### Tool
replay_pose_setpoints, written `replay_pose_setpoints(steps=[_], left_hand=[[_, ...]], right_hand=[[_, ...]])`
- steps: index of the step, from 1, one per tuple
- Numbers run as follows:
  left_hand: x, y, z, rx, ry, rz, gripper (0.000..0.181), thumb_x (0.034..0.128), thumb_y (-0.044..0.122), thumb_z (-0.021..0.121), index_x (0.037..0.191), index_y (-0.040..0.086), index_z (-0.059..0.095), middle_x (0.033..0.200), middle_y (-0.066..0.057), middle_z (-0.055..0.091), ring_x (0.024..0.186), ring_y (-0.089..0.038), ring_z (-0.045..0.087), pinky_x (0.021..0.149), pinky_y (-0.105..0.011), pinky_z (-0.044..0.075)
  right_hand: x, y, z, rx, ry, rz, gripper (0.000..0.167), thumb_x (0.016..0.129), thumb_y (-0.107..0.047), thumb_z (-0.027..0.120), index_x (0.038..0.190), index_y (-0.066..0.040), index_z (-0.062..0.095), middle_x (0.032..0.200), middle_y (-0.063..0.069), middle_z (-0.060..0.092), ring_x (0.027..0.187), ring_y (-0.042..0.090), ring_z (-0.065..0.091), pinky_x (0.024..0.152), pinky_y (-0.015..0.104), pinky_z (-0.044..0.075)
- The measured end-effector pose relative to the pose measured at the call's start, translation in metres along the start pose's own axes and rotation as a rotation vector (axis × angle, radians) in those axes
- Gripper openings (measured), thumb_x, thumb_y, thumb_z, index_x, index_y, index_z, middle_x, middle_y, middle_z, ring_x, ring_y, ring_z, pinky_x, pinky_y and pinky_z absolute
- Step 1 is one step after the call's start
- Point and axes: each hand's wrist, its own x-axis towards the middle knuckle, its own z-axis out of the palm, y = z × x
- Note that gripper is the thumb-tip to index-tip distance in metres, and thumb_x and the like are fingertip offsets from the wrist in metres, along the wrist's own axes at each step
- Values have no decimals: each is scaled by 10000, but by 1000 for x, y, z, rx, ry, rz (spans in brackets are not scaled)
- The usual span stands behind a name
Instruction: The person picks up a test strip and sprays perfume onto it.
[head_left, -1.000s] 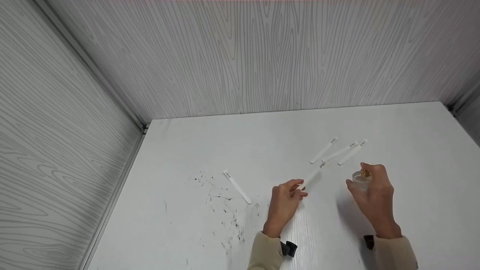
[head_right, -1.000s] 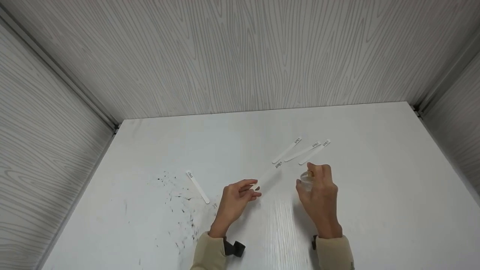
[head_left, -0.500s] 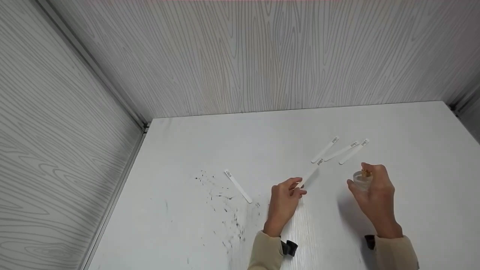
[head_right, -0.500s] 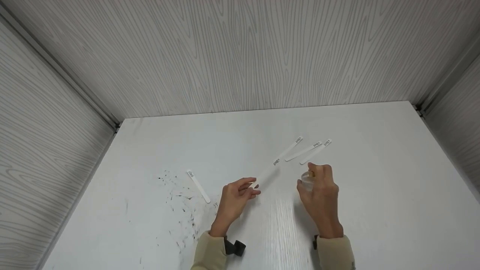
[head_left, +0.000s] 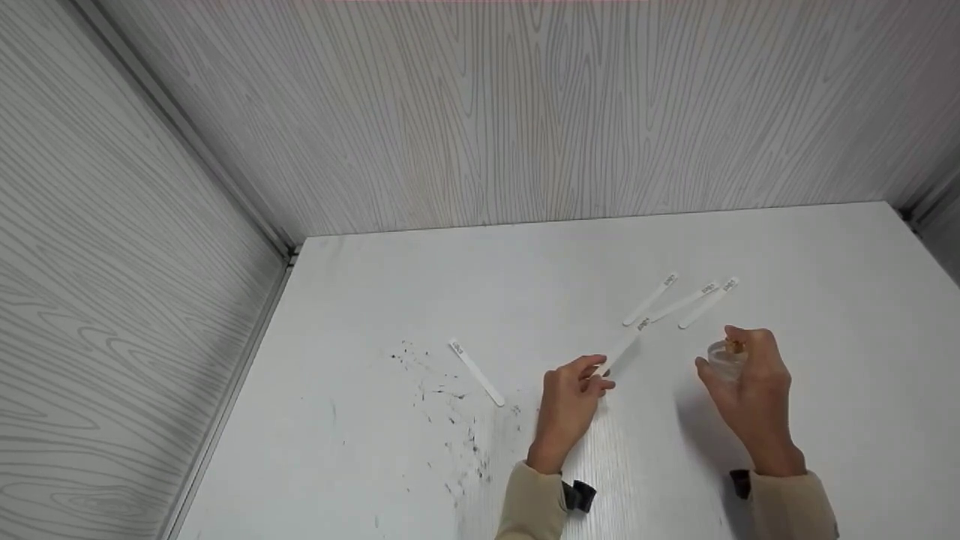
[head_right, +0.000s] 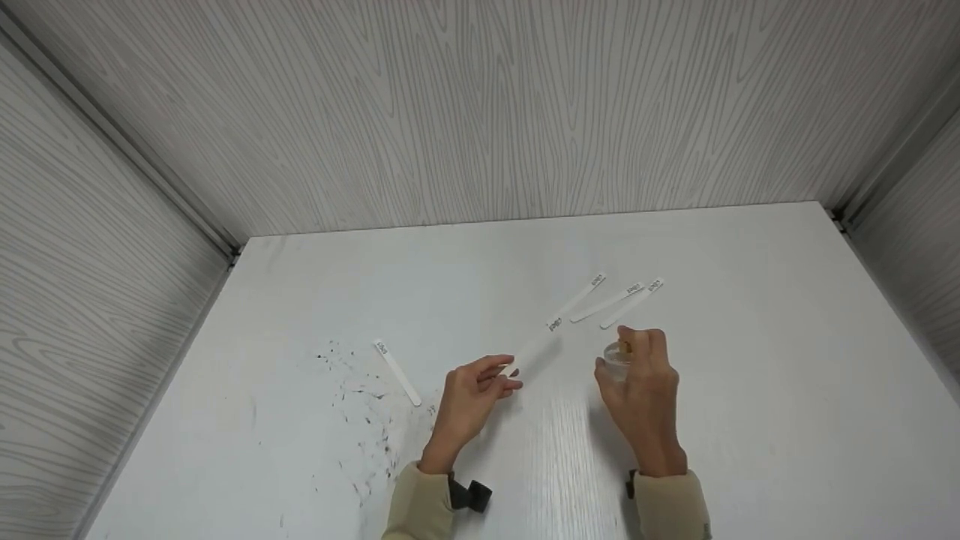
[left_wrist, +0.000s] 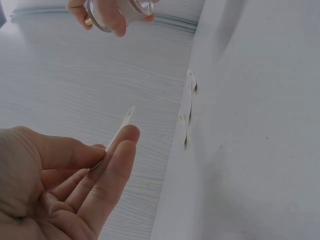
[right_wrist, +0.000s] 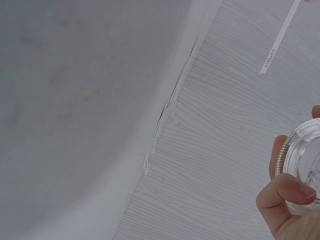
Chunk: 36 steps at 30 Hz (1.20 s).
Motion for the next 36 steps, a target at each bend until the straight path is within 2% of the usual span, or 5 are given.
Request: replay_pose_setpoints(steps=[8, 15, 24, 30, 36], left_hand=[[0, -2, -1, -6, -1, 8, 273, 972, -122, 538, 1220, -130, 651, 1066, -211, 730, 848, -146, 744, 732, -210, 583], [3, -3, -5, -9, 24, -4, 271, 961, -137, 550, 1208, -118, 661, 1042, -213, 734, 855, -168, 747, 745, -223, 589], [14, 0, -8, -65, 34, -40, 262, 968, -123, 561, 1209, -106, 661, 1042, -198, 737, 875, -181, 747, 755, -226, 591], [22, 4, -8, -97, 39, -68, 255, 973, -115, 557, 1208, -108, 656, 1045, -229, 731, 883, -175, 747, 757, -211, 585], [29, 2, -7, -111, 64, -90, 241, 966, -113, 563, 1184, -106, 667, 990, -194, 745, 861, -174, 749, 746, -210, 586]], right_hand=[[0, -2, -1, -3, 1, 26, 491, 663, 193, 764, 1101, 133, 552, 988, 277, 591, 877, 325, 566, 855, 100, 327], [0, -4, -2, -5, 6, 60, 515, 645, 233, 741, 1116, 135, 557, 1001, 286, 613, 886, 323, 569, 855, 99, 325], [-1, -2, -2, -14, 45, 51, 554, 623, 260, 751, 1128, 127, 566, 998, 283, 606, 891, 331, 573, 865, 99, 326], [3, -5, -6, -3, 54, 46, 520, 673, 229, 737, 1147, 141, 542, 1022, 309, 589, 917, 314, 566, 875, 115, 357], [4, -6, -6, 7, 55, 45, 525, 683, 225, 741, 1158, 136, 535, 1046, 316, 586, 948, 350, 585, 891, 113, 365]])
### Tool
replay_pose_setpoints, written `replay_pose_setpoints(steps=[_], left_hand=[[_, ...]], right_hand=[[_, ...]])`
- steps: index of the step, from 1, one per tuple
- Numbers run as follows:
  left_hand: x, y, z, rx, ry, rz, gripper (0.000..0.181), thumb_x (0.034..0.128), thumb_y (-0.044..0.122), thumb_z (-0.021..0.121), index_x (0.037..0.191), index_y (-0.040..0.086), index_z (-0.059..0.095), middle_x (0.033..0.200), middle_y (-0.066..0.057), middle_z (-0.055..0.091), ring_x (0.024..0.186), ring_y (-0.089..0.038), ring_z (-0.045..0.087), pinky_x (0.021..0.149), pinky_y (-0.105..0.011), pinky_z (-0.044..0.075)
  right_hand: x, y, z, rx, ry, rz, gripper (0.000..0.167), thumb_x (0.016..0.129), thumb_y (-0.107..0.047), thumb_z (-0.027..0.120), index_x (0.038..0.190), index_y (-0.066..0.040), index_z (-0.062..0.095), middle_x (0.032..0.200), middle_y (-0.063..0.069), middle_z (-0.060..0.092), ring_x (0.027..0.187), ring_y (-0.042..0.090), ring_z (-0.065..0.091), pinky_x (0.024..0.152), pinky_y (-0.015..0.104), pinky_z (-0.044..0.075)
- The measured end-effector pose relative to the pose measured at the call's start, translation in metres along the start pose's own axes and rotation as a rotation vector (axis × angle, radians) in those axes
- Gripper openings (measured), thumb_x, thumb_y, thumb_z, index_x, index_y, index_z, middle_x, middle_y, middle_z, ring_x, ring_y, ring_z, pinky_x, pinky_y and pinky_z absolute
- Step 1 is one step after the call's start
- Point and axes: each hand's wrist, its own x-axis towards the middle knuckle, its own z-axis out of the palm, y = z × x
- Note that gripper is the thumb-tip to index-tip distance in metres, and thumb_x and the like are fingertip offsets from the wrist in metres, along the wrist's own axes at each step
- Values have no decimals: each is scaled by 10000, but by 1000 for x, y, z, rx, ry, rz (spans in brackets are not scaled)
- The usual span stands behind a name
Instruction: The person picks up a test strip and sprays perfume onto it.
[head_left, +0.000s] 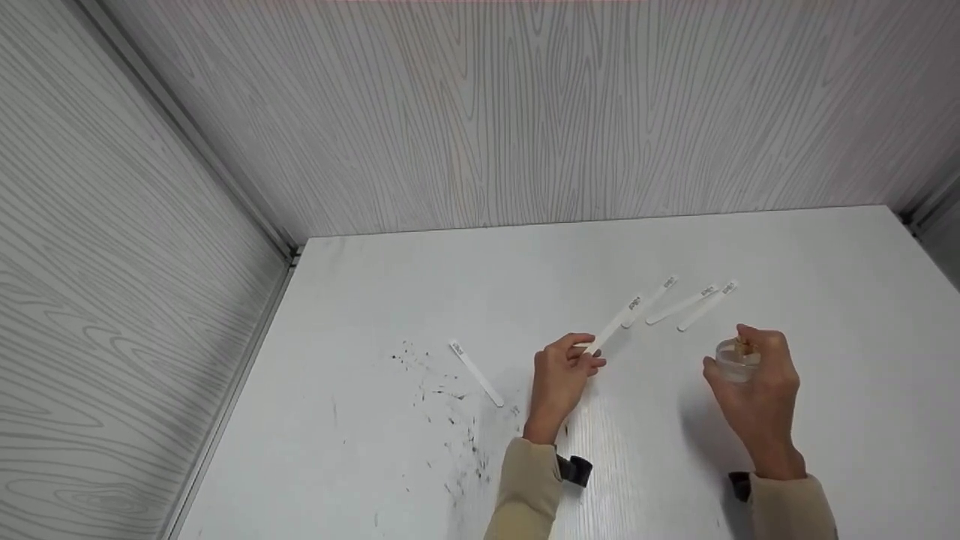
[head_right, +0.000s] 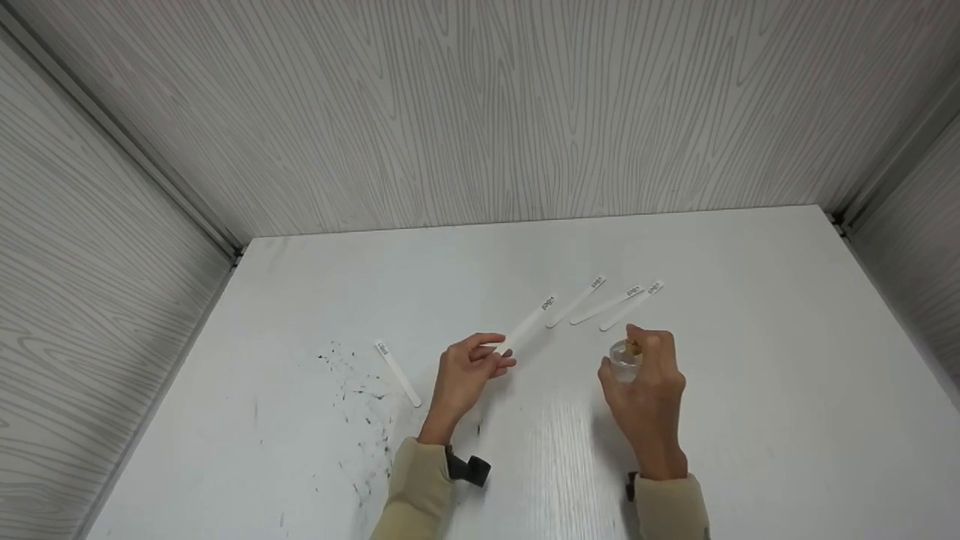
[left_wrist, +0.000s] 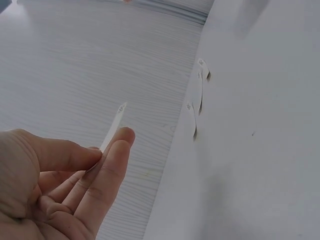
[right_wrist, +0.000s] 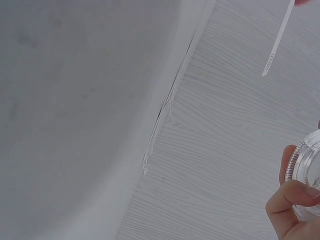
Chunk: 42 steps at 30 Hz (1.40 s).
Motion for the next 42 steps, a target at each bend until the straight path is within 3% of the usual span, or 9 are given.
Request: replay_pose_setpoints(steps=[8, 18, 31, 35, 42], left_hand=[[9, -2, 0, -2, 16, -25, 221, 968, -116, 567, 1166, -103, 665, 967, -184, 746, 847, -184, 750, 735, -210, 588], [19, -2, 3, -3, 48, -62, 224, 959, -121, 584, 1166, -101, 668, 936, -161, 752, 835, -186, 751, 729, -216, 592], [32, -5, 6, -41, 70, -112, 199, 957, -135, 581, 1136, -119, 666, 903, -163, 749, 812, -214, 754, 723, -240, 600], [37, -9, 6, -40, 66, -108, 189, 959, -128, 585, 1130, -129, 664, 903, -168, 748, 810, -220, 756, 724, -244, 601], [45, -12, 5, -53, 72, -130, 151, 950, -114, 611, 1082, -123, 684, 875, -169, 749, 790, -231, 758, 701, -248, 604]], right_hand=[[0, -1, 2, 17, 27, 8, 530, 653, 239, 731, 1142, 134, 555, 1031, 295, 609, 949, 216, 573, 880, 121, 381], [0, 2, 0, 4, -10, 16, 506, 685, 221, 716, 1152, 155, 532, 1036, 333, 588, 976, 197, 565, 887, 115, 376], [-1, 2, 1, 46, 32, 21, 532, 649, 247, 741, 1139, 143, 560, 1046, 302, 616, 1028, -17, 513, 867, 118, 384], [-1, 1, 0, 31, 25, 13, 522, 658, 234, 736, 1140, 141, 557, 1034, 302, 607, 1014, 37, 525, 885, 123, 379], [1, 1, -1, 8, 18, 10, 500, 687, 210, 727, 1150, 148, 547, 1029, 318, 599, 941, 317, 586, 889, 113, 373]])
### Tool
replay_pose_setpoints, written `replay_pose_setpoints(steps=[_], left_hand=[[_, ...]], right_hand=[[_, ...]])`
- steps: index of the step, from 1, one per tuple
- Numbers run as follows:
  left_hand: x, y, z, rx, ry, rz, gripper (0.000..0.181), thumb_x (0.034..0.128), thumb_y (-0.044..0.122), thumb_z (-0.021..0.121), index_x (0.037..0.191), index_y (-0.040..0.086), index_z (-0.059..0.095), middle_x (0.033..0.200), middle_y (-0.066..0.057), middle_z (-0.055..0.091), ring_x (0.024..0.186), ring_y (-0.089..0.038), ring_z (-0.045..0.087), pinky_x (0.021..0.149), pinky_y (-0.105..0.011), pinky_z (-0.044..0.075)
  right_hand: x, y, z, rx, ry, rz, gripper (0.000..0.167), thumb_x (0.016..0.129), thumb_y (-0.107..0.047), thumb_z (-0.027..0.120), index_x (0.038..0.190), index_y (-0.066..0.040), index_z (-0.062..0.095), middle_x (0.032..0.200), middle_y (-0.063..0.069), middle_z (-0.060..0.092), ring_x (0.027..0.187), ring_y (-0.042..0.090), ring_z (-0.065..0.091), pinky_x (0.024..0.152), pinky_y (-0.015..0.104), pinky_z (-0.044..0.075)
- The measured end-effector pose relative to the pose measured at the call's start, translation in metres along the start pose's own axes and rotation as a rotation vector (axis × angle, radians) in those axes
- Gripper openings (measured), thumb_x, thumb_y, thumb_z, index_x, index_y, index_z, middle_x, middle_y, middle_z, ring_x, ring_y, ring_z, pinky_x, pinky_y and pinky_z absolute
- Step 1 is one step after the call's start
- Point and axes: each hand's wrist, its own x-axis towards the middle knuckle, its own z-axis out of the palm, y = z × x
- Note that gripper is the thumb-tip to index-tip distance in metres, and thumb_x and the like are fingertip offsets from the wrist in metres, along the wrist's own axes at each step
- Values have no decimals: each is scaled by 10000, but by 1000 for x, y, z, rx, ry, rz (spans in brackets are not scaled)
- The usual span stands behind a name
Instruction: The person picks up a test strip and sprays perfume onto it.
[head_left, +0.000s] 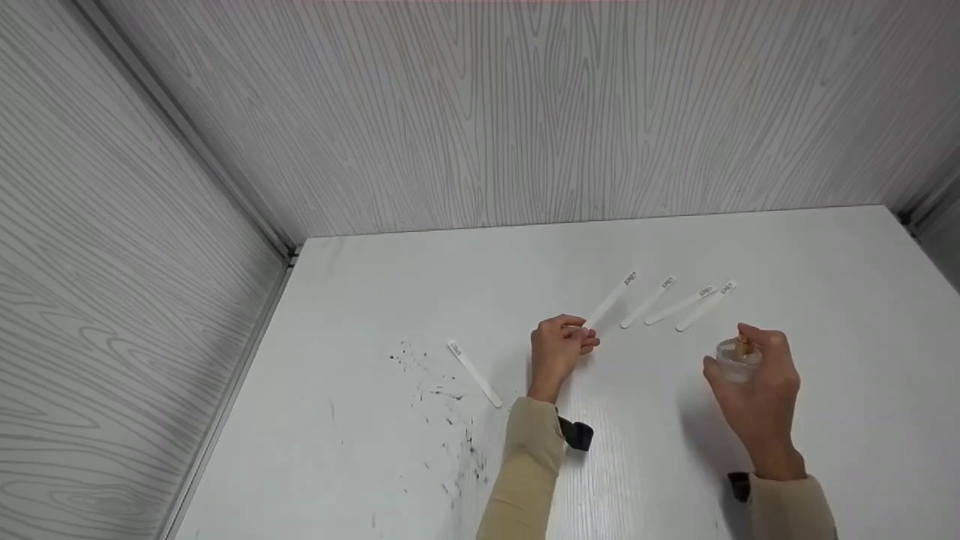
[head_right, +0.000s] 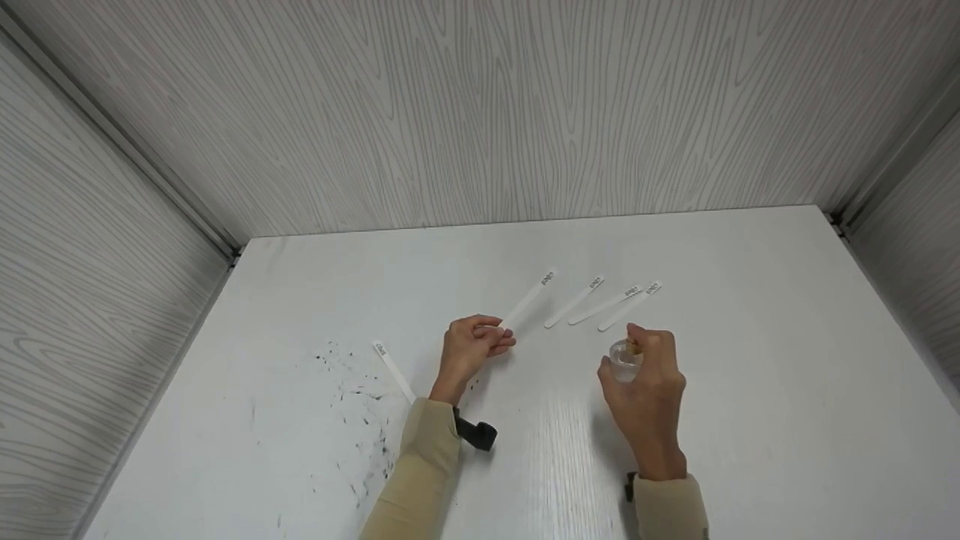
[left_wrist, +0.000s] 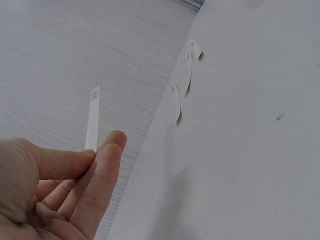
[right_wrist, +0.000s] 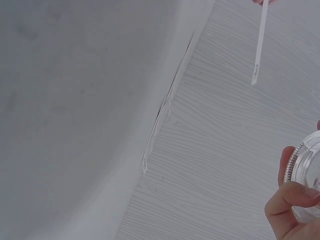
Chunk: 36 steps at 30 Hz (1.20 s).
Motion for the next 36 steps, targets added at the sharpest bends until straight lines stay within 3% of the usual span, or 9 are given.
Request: replay_pose_setpoints(steps=[9, 17, 26, 32, 36], left_hand=[[11, 4, 7, -20, 35, -68, 129, 919, -99, 666, 1040, -133, 694, 823, -153, 749, 747, -228, 758, 670, -246, 605], [20, 0, 7, -73, 41, -102, 80, 936, -74, 652, 1001, -103, 690, 761, -196, 730, 701, -291, 754, 619, -276, 610], [25, -2, 9, -53, 50, -127, 154, 957, -59, 630, 1094, -111, 676, 789, -176, 737, 716, -272, 756, 636, -265, 609], [30, -2, 13, -75, 54, -139, 159, 954, -62, 628, 1099, -113, 672, 799, -188, 738, 728, -284, 757, 642, -277, 612], [33, -3, 17, -74, 54, -150, 171, 960, -49, 634, 1116, -109, 670, 798, -175, 737, 726, -270, 756, 642, -277, 612]], right_hand=[[0, 5, -1, -23, -27, 8, 488, 709, 202, 723, 1152, 164, 522, 1046, 351, 575, 967, 328, 583, 892, 110, 366], [-1, 3, 2, -2, 24, 22, 554, 636, 246, 763, 1142, 139, 562, 1037, 308, 607, 946, 342, 588, 886, 98, 362], [-3, 5, 3, 16, 28, 40, 565, 639, 254, 756, 1153, 121, 563, 1054, 292, 614, 1057, -18, 497, 891, 115, 369], [-3, 5, 4, 12, 29, 43, 563, 635, 256, 757, 1149, 125, 566, 1065, 293, 620, 1009, 178, 568, 892, 115, 371], [-3, 5, 5, 16, 27, 42, 561, 636, 251, 761, 1148, 129, 567, 1064, 295, 618, 1014, 139, 555, 882, 117, 371]])
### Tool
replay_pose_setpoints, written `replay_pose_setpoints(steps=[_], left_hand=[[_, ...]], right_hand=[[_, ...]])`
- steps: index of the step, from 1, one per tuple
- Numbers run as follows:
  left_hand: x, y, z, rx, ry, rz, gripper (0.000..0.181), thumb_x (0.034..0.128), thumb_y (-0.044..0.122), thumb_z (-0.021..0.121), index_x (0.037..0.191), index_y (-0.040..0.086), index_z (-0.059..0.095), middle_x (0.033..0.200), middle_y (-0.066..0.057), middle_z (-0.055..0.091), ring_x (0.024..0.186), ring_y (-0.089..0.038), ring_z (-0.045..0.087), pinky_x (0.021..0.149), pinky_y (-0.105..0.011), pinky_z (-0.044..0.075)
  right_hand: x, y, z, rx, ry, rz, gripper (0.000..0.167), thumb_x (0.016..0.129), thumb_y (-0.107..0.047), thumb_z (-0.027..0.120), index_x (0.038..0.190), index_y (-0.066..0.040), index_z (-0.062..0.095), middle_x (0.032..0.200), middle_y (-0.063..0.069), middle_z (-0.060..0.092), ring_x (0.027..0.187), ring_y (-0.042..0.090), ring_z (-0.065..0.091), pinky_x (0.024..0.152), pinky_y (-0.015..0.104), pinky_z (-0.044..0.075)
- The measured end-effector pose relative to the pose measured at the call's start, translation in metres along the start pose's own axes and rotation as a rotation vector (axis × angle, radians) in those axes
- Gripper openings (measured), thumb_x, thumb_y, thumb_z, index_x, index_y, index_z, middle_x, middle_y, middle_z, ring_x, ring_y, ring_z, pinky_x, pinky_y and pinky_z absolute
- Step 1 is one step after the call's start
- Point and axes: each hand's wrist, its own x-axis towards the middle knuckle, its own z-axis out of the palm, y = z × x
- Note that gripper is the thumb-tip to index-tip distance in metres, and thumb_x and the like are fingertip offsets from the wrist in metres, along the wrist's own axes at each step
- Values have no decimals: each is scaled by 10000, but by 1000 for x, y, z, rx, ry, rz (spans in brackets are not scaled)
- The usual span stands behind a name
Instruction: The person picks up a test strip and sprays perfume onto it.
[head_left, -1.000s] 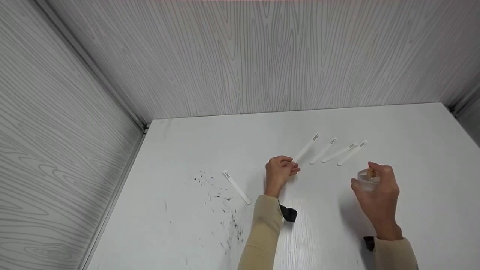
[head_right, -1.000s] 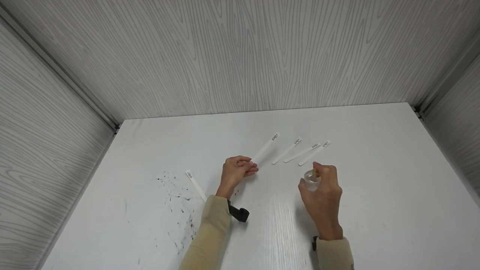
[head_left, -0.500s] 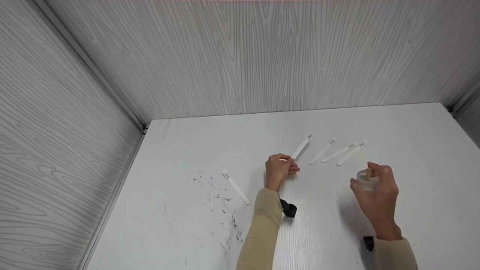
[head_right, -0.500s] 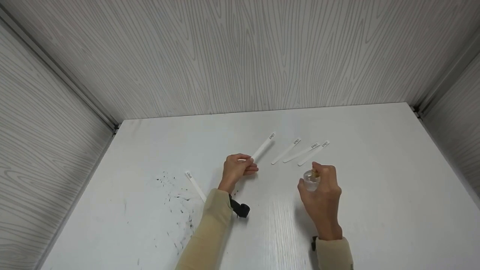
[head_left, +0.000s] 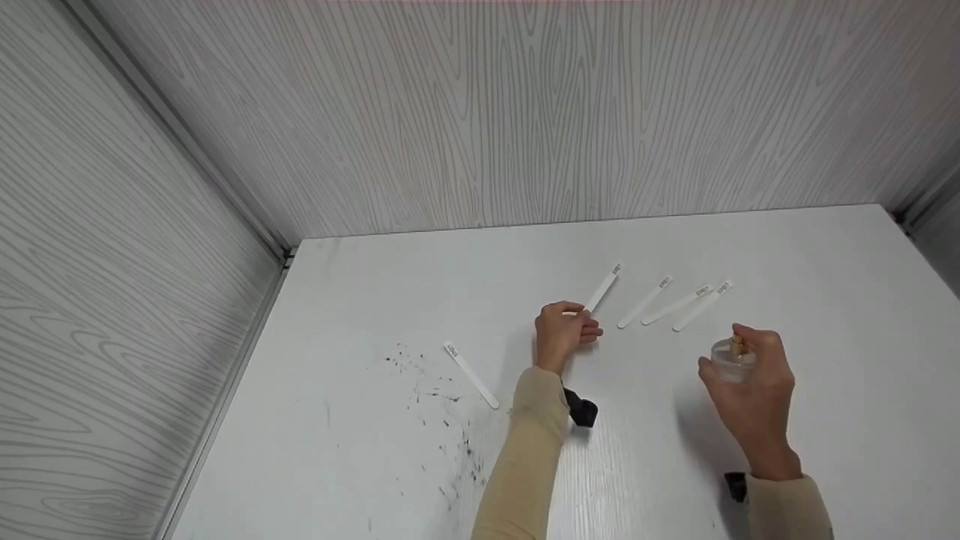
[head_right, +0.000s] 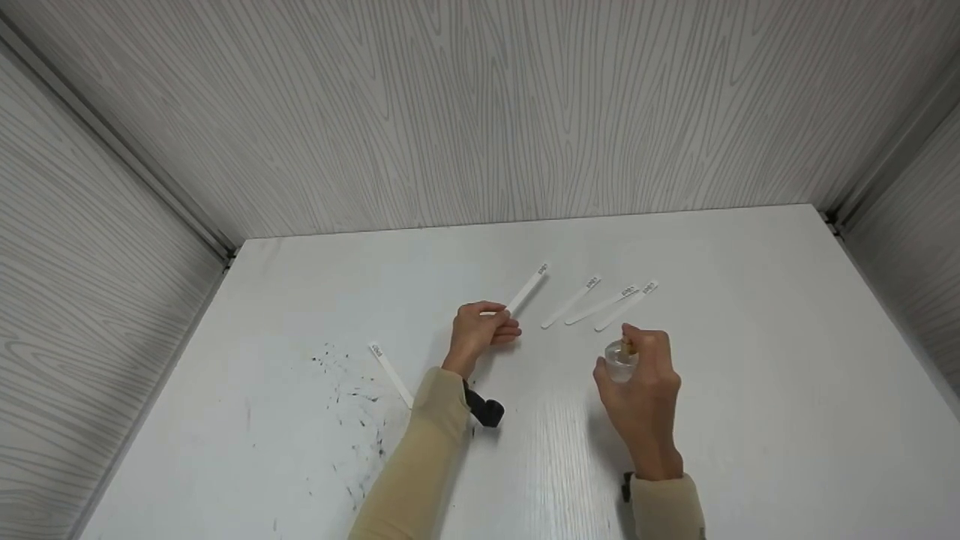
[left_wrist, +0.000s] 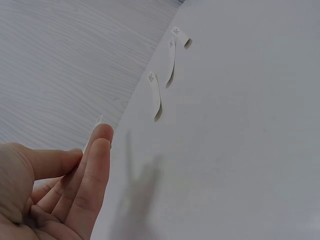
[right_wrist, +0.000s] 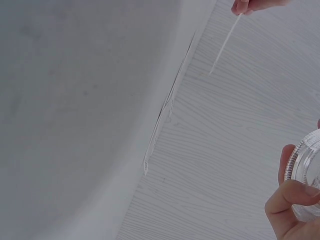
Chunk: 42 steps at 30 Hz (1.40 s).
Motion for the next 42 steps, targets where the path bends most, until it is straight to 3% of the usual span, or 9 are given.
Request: replay_pose_setpoints(steps=[3, 11, 18, 26, 35, 42], left_hand=[[2, -1, 4, 2, -6, -7, 177, 965, -41, 635, 1126, -109, 667, 804, -169, 737, 732, -264, 756, 646, -276, 612], [7, 0, 9, 16, -14, 1, 168, 964, -37, 645, 1119, -101, 664, 812, -161, 736, 741, -260, 757, 653, -271, 611], [13, 1, 7, 34, -17, 30, 174, 964, -53, 626, 1119, -123, 659, 823, -195, 739, 747, -285, 758, 645, -267, 610], [17, -3, 8, 38, -20, 6, 182, 971, -44, 627, 1130, -131, 651, 814, -191, 733, 746, -283, 757, 640, -262, 608], [18, -3, 13, 70, -43, -9, 226, 984, -28, 617, 1190, -117, 643, 826, -163, 732, 753, -257, 756, 652, -260, 608], [22, -2, 18, 101, -62, -18, 272, 971, -58, 580, 1235, -96, 636, 836, -142, 736, 738, -235, 754, 642, -256, 606]], right_hand=[[0, 0, -1, -4, -1, -3, 568, 635, 248, 762, 1153, 122, 565, 1057, 291, 616, 1020, 123, 541, 872, 114, 369], [0, -1, -1, -7, -8, -15, 566, 632, 246, 757, 1148, 125, 558, 1043, 297, 612, 949, 361, 593, 867, 108, 361], [1, 1, 0, -9, 9, -4, 548, 638, 233, 758, 1143, 124, 575, 1044, 286, 628, 954, 252, 575, 871, 119, 367], [1, 2, 0, -22, 6, -4, 562, 638, 242, 765, 1150, 120, 568, 1044, 284, 621, 945, 305, 581, 888, 103, 370], [-1, 0, -1, -8, 13, -1, 566, 633, 235, 770, 1152, 115, 577, 1045, 276, 625, 998, 110, 543, 868, 115, 375], [0, -1, -2, -10, 6, -4, 559, 637, 233, 759, 1151, 118, 570, 1035, 282, 617, 949, 283, 580, 865, 120, 370]])
